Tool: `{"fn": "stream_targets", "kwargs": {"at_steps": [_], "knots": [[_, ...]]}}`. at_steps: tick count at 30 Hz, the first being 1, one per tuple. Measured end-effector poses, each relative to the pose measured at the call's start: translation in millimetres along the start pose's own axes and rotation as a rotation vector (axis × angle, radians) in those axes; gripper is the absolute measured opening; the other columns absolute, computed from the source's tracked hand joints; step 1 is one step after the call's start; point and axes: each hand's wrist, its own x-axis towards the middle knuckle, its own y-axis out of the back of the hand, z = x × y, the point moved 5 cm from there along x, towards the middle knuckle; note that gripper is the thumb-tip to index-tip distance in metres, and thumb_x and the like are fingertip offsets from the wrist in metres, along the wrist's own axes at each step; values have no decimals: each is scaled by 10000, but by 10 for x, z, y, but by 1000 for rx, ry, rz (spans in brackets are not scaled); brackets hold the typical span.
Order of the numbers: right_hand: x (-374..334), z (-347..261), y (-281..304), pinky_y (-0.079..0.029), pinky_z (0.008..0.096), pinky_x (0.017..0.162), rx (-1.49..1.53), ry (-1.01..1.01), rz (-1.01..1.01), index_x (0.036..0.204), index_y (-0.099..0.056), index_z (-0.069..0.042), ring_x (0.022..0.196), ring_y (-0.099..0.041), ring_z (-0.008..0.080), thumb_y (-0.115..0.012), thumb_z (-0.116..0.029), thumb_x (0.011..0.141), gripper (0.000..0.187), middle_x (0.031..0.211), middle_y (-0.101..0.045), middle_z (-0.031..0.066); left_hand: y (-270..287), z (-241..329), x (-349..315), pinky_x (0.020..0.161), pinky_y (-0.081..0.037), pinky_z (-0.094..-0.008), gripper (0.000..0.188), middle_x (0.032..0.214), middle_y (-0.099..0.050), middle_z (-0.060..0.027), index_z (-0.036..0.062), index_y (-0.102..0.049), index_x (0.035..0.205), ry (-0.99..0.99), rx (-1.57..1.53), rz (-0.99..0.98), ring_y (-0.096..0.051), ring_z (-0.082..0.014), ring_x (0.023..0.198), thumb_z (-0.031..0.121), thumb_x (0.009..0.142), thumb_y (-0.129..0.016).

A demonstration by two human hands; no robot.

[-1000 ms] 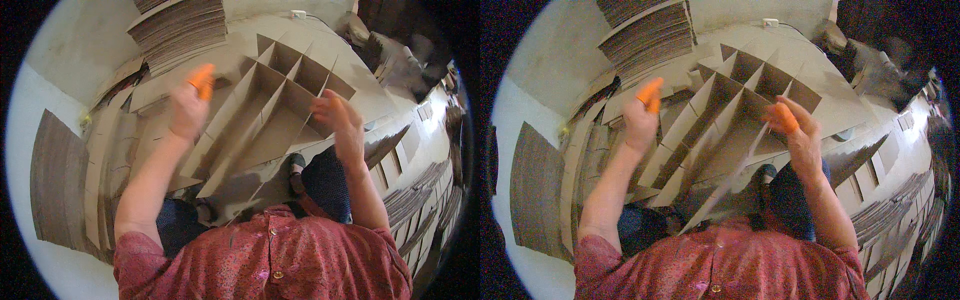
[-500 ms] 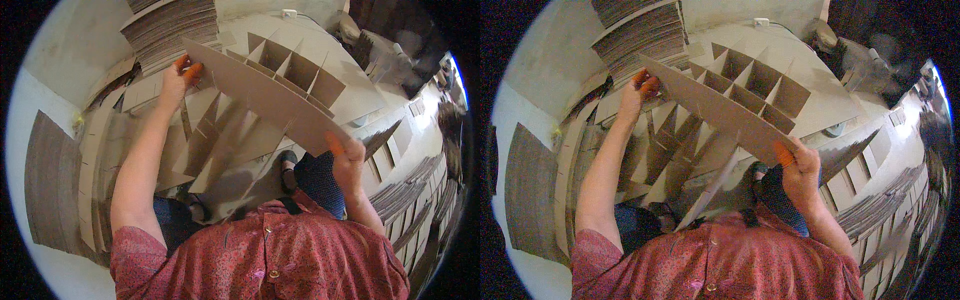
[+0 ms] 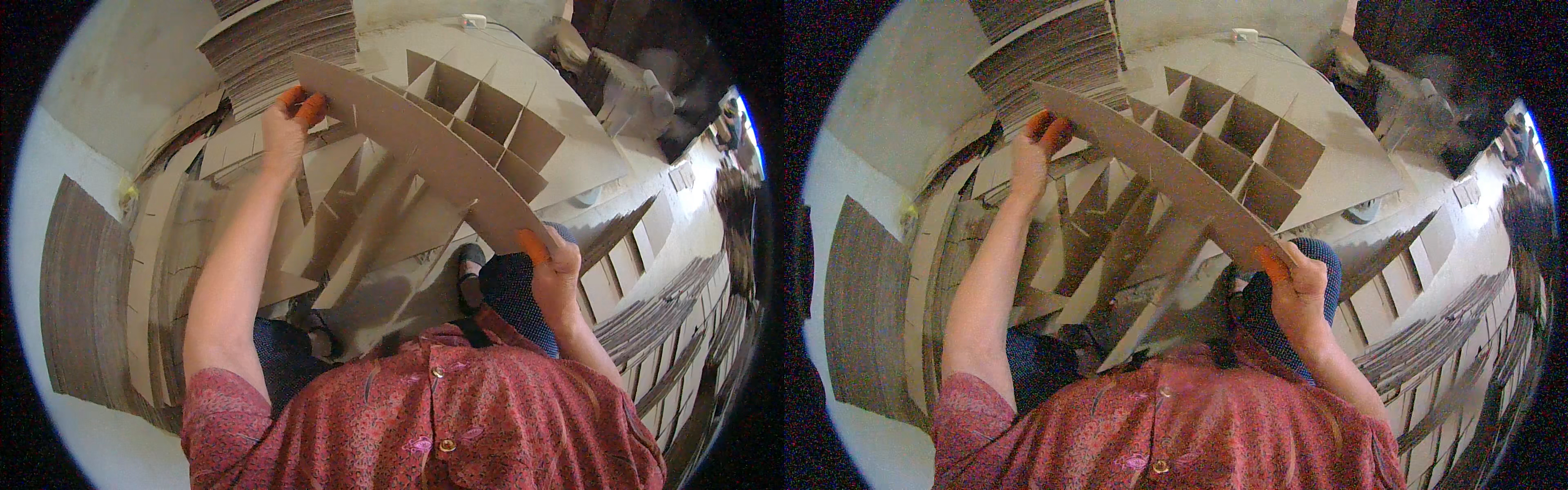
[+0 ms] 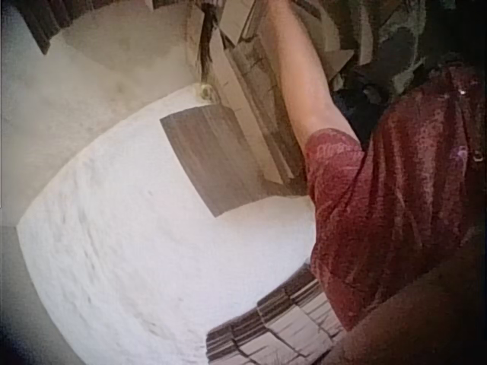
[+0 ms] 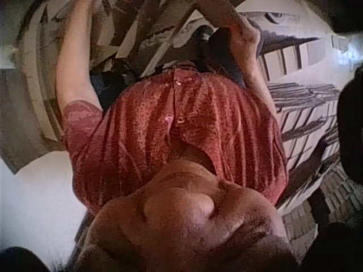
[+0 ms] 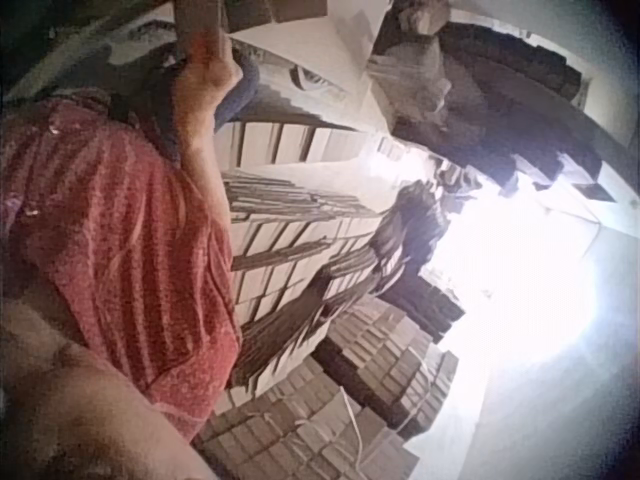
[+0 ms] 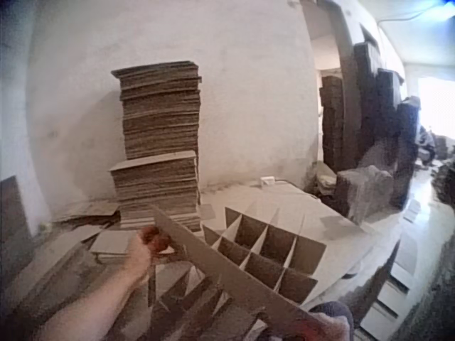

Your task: The person sits on the floor and repeatedly folds pre-cut cardboard sheets into multi-compartment dividers. They pick up flat sheets, fold along scored lines, and stack the finished dividers to the right.

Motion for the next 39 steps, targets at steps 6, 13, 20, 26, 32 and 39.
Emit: {"fn": "stream_targets", "kwargs": {"at_steps": [6,13,20,26,32,39], "knots": [[-35,50,-28,-450,271,556,-44,-13,-72,927,-615,-1,583,-583,159,-557,-41,840,112,693,-603,171,6,-446,1,696,-469,-242,261,912,-615,-51,-15,-558,1061,226,54,-132,-569,-120,789,151,861,-581],[-40,93,65,-443,279,552,-95,7,-40,905,-612,-1,570,-582,217,-561,-93,851,118,676,-577,176,-28,-157,-123,667,-462,-295,371,904,-632,-97,-32,-554,1108,118,380,-49,-586,-163,772,165,804,-636],[39,13,99,-451,284,566,-80,-24,-99,915,-607,11,589,-591,210,-550,-69,858,114,696,-590,186,12,-93,-656,689,-455,-423,215,824,-615,-230,13,-638,933,129,1062,-369,-594,-361,785,138,776,-560],[99,-82,21,-472,300,607,-69,-41,-216,933,-606,25,662,-632,241,-540,-40,851,124,762,-617,212,126,-2,-669,694,-460,-441,185,813,-613,-212,11,-631,894,21,1293,-307,-584,-374,795,125,760,-571],[-35,310,-214,-489,309,645,-57,-190,-328,979,-604,20,724,-651,274,-566,-10,819,167,807,-628,220,109,160,-817,697,-476,-406,328,912,-613,-191,26,-604,1011,-384,1055,-107,-596,-338,828,226,758,-662],[133,-23,-104,-513,357,692,-163,240,-80,1282,-428,-76,766,-644,317,-618,-52,776,540,912,-633,200,-410,291,-1250,705,-475,-396,398,916,-627,-180,2,-608,994,-71,1033,-485,-599,-325,814,301,746,-692]]}}
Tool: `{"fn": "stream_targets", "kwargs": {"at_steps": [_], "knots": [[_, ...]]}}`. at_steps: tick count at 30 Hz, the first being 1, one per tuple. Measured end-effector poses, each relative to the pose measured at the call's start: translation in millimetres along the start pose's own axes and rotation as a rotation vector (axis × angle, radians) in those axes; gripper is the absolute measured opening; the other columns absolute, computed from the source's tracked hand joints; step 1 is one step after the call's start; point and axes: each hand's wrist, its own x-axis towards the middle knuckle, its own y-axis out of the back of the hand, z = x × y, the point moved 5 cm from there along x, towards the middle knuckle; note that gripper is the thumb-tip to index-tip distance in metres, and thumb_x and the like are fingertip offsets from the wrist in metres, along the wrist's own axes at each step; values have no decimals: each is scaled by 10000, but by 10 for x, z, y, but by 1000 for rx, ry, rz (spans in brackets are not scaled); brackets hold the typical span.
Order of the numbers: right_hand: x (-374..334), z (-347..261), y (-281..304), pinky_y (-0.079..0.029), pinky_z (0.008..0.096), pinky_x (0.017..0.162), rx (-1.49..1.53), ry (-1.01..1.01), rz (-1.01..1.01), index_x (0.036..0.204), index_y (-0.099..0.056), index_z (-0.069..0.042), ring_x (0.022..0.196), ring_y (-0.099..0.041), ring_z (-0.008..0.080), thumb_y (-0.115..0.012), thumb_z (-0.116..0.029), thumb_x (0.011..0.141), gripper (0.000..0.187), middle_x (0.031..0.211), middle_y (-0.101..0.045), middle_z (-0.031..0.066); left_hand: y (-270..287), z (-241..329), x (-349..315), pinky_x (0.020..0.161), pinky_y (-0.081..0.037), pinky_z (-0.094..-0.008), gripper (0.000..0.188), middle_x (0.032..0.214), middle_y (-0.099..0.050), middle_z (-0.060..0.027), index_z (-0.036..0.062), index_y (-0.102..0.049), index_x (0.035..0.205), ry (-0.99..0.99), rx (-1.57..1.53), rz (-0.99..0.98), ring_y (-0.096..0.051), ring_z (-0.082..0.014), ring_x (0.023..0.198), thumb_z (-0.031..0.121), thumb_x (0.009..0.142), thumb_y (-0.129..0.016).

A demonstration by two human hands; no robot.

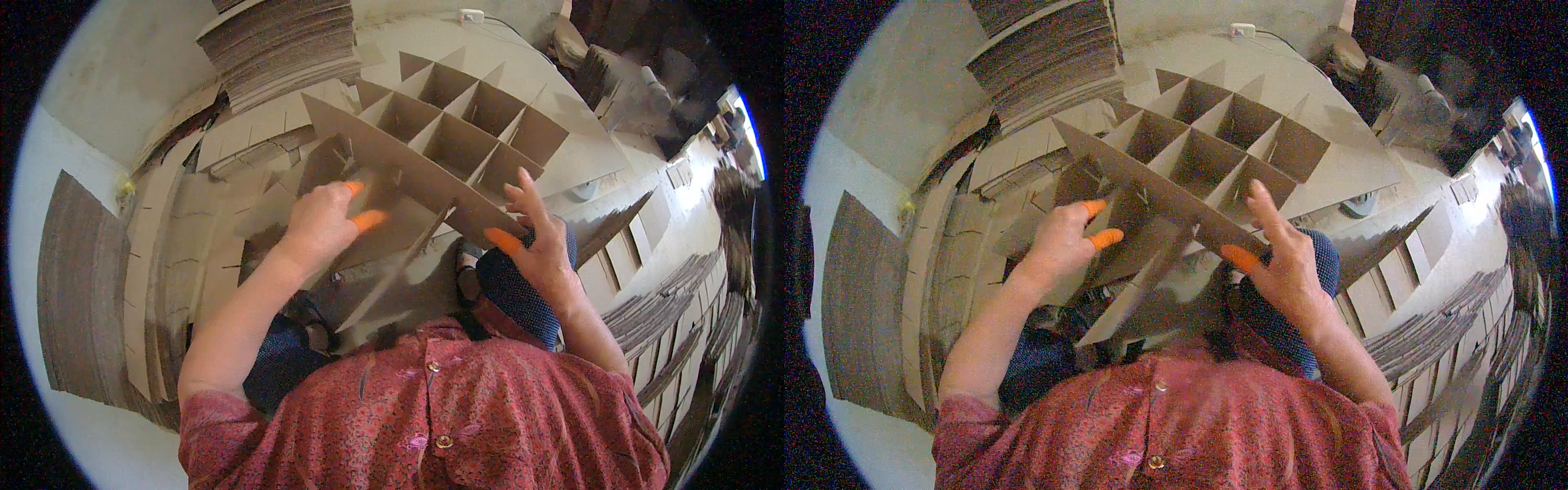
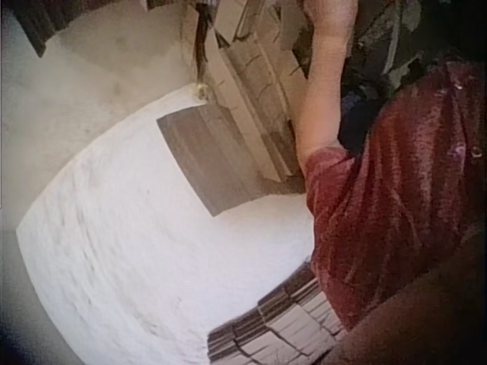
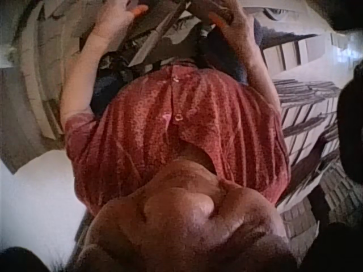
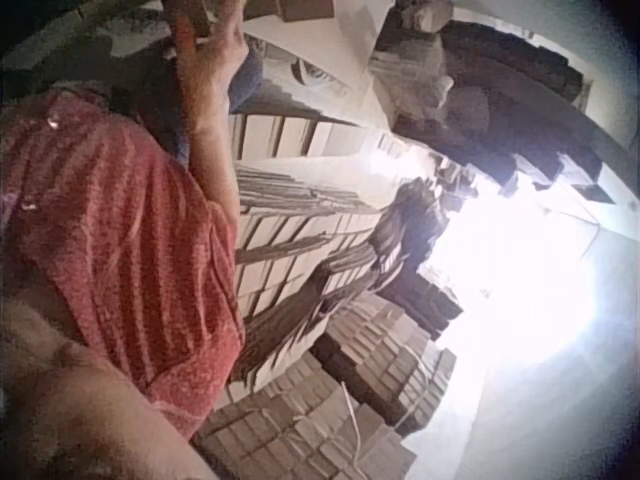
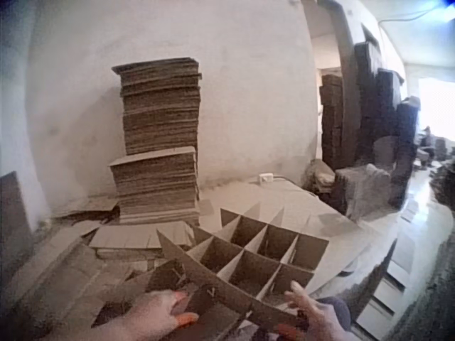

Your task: The person sits on the floor and repeatedly folds pre-cut cardboard sheets into multi-compartment dividers. They pick up flat sheets, fold along scored lines, and stack the finished dividers to the right.

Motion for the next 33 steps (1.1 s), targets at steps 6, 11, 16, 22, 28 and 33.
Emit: {"fn": "stream_targets", "kwargs": {"at_steps": [6,11,16,22,28,33], "knots": [[116,1,-64,-510,417,612,-134,-4,-349,1288,-424,-94,688,-616,367,-504,9,759,545,912,-619,205,166,-81,86,691,-475,-430,406,813,-628,-176,37,-600,1010,-104,73,218,-601,-354,747,339,750,-675],[99,99,-161,-496,424,574,-112,52,-329,1269,-441,-82,647,-607,367,-495,12,762,519,809,-619,196,293,-592,285,744,-459,-365,418,938,-595,-189,5,-535,1118,319,94,-118,-570,-285,882,229,787,-659],[130,86,-182,-473,383,641,-50,-8,-307,1289,-443,-109,697,-588,386,-500,59,769,550,839,-585,245,6,-692,384,789,-434,-321,423,1057,-577,-228,-30,-499,1172,235,-376,-418,-558,-216,993,176,821,-614],[262,17,-96,-470,398,661,-89,-72,-400,1286,-446,-114,718,-582,400,-501,58,754,562,847,-591,246,-46,-1059,341,762,-437,-294,330,952,-618,-141,-13,-550,1124,232,-16,-38,-551,-178,888,156,841,-572],[205,254,-218,-469,400,658,-160,-3,-397,1267,-468,-108,720,-583,399,-506,31,771,516,819,-586,248,-227,-1186,483,567,-415,-291,348,711,-563,-39,18,-615,1021,324,-439,-293,-492,-124,618,311,834,-600],[324,419,-229,-478,416,617,-231,-80,-365,1237,-490,-116,700,-589,384,-510,12,771,484,815,-605,220,-119,-1867,710,668,-438,-304,479,831,-597,-76,41,-535,1169,316,-126,45,-541,-163,742,333,805,-641]]}}
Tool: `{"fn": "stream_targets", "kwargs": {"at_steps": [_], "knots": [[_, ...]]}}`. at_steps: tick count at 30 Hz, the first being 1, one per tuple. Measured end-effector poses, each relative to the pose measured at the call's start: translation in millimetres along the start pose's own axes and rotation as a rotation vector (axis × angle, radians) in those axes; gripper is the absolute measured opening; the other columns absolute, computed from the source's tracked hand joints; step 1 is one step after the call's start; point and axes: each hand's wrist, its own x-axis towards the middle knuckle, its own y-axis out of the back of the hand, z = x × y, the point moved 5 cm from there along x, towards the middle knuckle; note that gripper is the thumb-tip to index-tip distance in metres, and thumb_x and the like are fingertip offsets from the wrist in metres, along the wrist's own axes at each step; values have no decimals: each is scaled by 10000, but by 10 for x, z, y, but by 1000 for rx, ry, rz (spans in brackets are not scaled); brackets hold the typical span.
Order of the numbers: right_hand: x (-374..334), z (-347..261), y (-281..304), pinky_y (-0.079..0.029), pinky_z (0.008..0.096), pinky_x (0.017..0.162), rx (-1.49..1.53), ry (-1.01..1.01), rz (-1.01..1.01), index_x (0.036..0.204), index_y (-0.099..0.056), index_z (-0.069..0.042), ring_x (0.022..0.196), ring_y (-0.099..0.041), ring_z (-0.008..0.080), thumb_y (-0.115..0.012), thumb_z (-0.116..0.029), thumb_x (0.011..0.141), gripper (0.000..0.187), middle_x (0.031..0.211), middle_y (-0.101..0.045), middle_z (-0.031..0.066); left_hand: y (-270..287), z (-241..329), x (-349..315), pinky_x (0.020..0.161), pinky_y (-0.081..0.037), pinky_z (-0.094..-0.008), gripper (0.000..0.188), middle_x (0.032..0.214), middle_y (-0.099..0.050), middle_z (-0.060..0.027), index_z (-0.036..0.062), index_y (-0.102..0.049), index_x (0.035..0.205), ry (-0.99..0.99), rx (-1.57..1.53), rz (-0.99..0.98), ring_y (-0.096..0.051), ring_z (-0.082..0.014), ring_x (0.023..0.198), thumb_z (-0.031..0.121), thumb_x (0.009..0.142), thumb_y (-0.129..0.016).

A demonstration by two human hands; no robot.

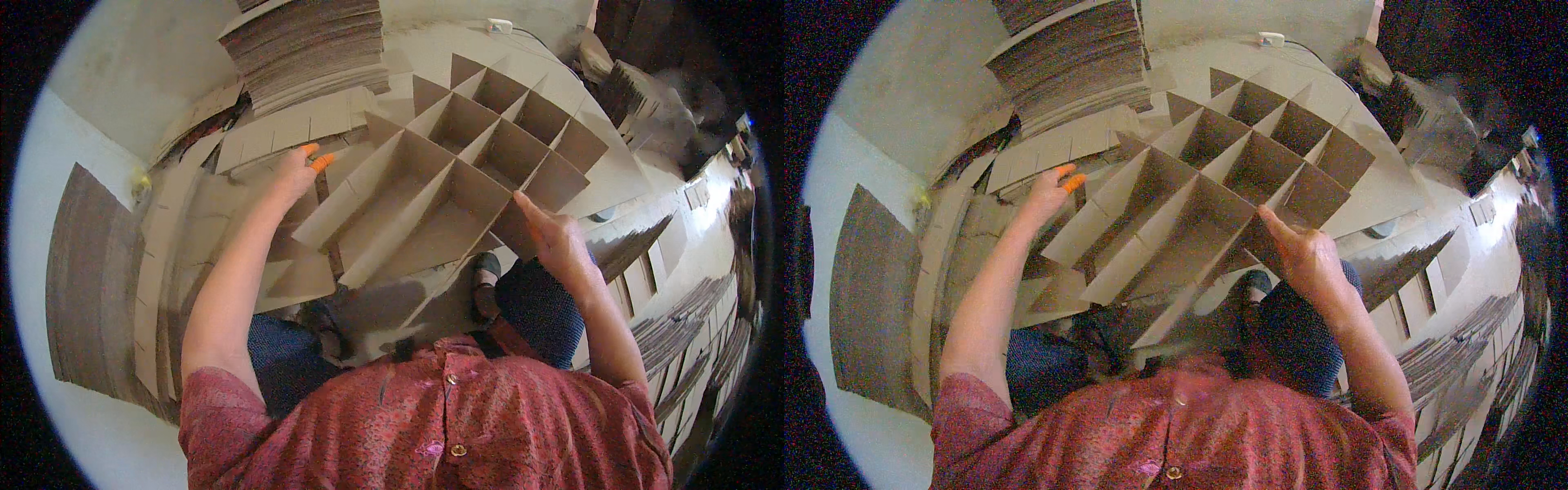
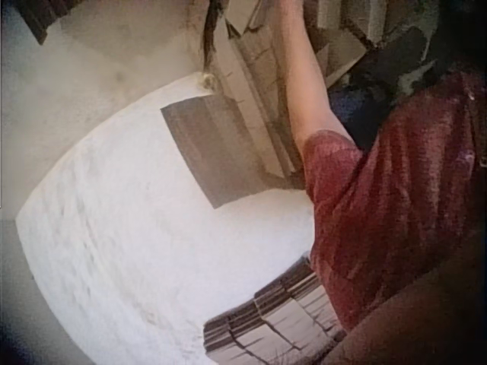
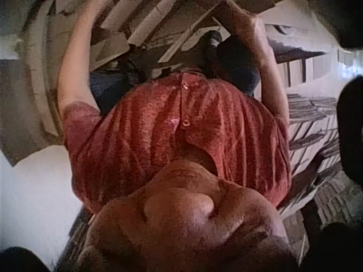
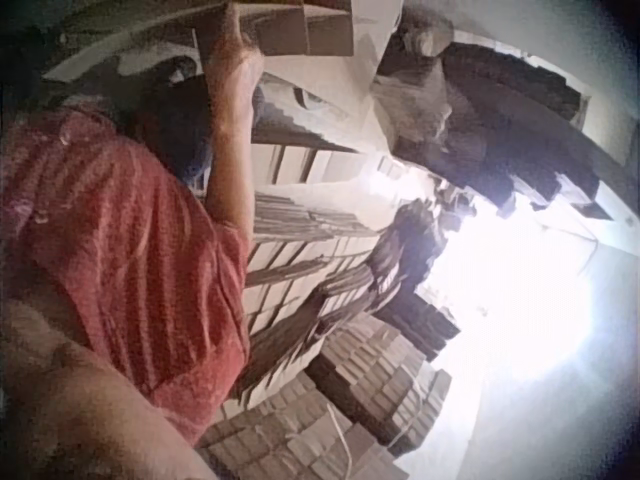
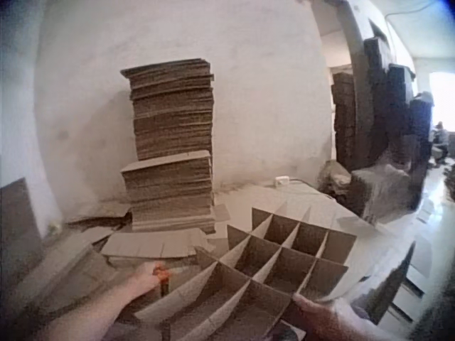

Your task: The person sits on the floor and repeatedly folds pre-cut cardboard sheets into multi-compartment dividers. They pick up flat sheets, fold along scored lines, and stack the finished dividers to the right.

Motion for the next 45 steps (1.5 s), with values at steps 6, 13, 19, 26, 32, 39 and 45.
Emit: {"fn": "stream_targets", "kwargs": {"at_steps": [6,13,19,26,32,39,45], "knots": [[142,181,-20,-478,429,606,23,78,173,1230,-497,-120,694,-595,372,-532,-4,775,471,807,-609,205,-239,14,451,1013,-331,-424,688,1420,-243,-158,45,-251,1357,-36,377,98,-254,-385,1281,270,820,-618],[185,345,-48,-478,428,624,37,61,212,1245,-486,-130,697,-593,375,-533,-4,783,481,814,-611,197,-231,-29,819,829,-454,-405,417,1115,-577,-167,74,-478,1237,96,491,-58,-573,-299,985,167,839,-559],[222,230,45,-478,404,711,-33,-75,111,1248,-479,-99,805,-594,378,-558,-20,788,473,869,-616,188,34,-425,882,701,-466,-340,224,868,-661,-136,62,-660,1001,-100,-21,71,-610,-227,771,168,817,-591],[275,-227,263,-463,342,812,401,-88,392,1193,-489,15,899,-602,268,-585,-158,850,396,986,-617,128,505,429,202,745,-474,-280,237,949,-668,-98,65,-650,1041,-260,-340,426,-615,-169,799,38,828,-552],[458,-562,-3,-454,270,773,1587,-416,312,1077,-553,57,863,-584,154,-577,-169,864,312,966,-628,85,52,1754,-999,861,-459,-317,344,1171,-559,-147,45,-580,1130,-1011,-211,220,-579,-272,1012,138,801,-619],[-83,-503,381,-437,254,754,581,-194,446,1015,-614,-6,844,-565,110,-560,-87,858,184,905,-639,32,530,1006,-162,765,-482,-272,596,1075,-573,-124,66,-393,1316,-181,-648,369,-579,-153,890,146,795,-671],[-232,-664,239,-443,251,645,488,-84,354,981,-615,10,708,-574,124,-549,-11,832,165,778,-637,99,355,648,225,664,-481,-258,493,1008,-567,-84,10,-484,1225,-188,-865,185,-571,-132,782,156,795,-675]]}}
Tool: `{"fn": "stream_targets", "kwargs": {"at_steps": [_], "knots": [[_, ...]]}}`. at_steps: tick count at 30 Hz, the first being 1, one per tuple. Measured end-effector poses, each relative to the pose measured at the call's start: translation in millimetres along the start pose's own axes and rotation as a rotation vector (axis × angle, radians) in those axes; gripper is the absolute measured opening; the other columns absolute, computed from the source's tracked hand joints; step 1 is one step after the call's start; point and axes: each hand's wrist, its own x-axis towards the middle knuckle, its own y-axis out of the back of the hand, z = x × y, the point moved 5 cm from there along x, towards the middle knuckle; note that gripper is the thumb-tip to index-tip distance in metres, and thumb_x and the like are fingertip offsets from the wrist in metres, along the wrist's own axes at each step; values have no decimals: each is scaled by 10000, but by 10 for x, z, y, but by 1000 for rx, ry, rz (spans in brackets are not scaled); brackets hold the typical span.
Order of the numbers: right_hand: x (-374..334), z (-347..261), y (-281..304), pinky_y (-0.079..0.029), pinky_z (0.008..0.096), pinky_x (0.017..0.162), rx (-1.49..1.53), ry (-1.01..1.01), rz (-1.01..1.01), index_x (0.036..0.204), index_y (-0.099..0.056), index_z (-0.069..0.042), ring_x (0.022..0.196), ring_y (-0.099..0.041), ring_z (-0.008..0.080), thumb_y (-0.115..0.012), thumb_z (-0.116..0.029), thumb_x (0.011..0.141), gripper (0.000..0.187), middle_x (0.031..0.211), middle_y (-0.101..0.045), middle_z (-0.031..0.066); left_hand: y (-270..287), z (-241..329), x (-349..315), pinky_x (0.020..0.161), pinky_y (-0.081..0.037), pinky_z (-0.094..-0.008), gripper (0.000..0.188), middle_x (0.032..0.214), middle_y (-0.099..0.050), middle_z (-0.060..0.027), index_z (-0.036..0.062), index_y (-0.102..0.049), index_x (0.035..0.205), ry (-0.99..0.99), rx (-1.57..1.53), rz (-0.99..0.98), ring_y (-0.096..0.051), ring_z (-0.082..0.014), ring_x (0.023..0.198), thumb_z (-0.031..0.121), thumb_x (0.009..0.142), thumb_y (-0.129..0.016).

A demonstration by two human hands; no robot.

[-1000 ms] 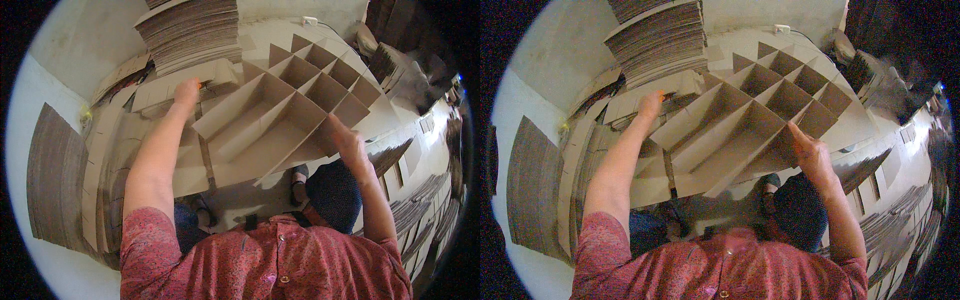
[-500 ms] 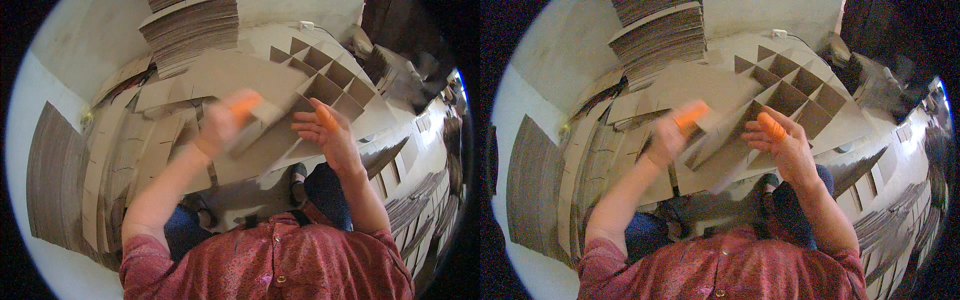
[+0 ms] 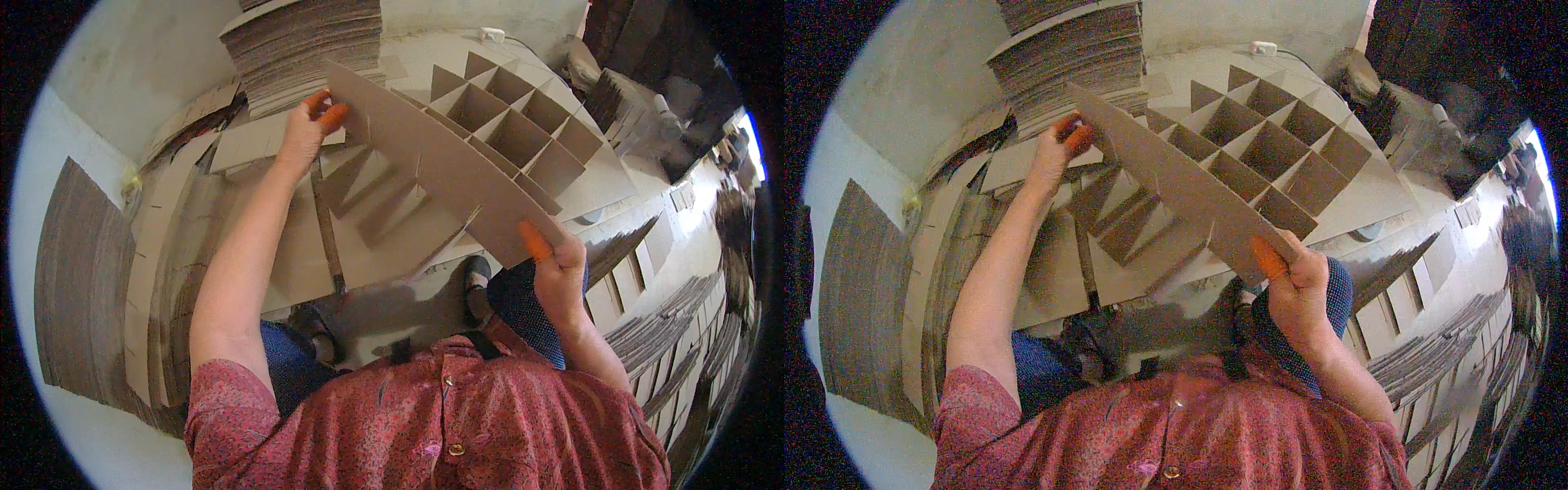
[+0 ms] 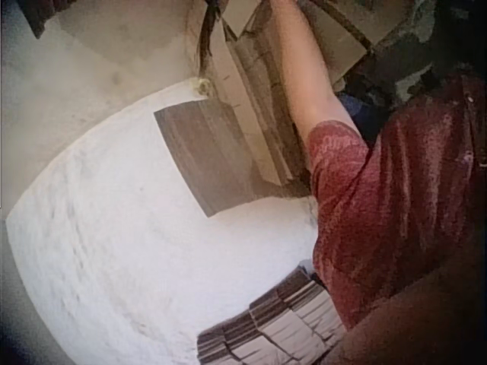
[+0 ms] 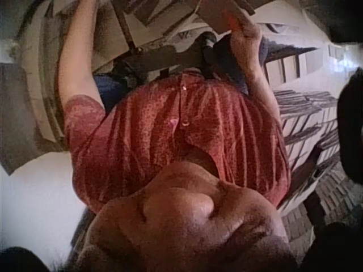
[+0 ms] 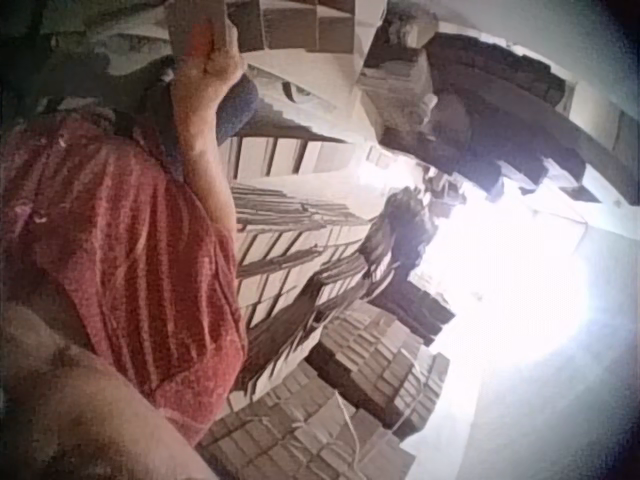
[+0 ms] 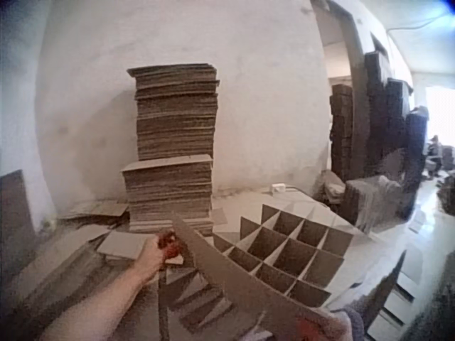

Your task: The person sits on the floor and repeatedly folds pre-cut cardboard sheets into multi-compartment dividers. They pick up flat sheets, fold along scored lines, and stack the finished dividers to the right.

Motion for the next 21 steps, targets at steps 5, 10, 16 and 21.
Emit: {"fn": "stream_targets", "kwargs": {"at_steps": [5,10,16,21], "knots": [[-78,37,-53,-453,254,600,15,29,59,960,-606,18,644,-563,100,-555,-28,845,134,715,-624,146,-1,-128,-47,639,-443,-225,449,852,-599,-47,17,-517,1188,16,11,-18,-541,-99,721,180,799,-672],[-285,608,-287,-466,270,636,20,-88,-89,1033,-593,14,717,-592,111,-584,-62,839,208,815,-647,179,21,-583,-174,572,-406,-219,462,796,-607,-33,28,-497,1227,187,163,-4,-511,-81,660,202,825,-643],[-122,269,-106,-499,314,733,-205,177,-10,1295,-400,-33,777,-651,261,-649,-86,789,567,895,-640,199,86,-282,-554,586,-435,-280,457,845,-631,-55,65,-491,1242,57,299,36,-554,-132,698,229,835,-618],[-47,222,-290,-489,389,658,-419,115,-470,1344,-341,-99,739,-583,407,-516,-3,793,586,880,-588,262,-205,-84,-846,652,-460,-357,460,852,-613,-161,112,-492,1244,-53,782,-227,-594,-255,744,94,790,-562]]}}
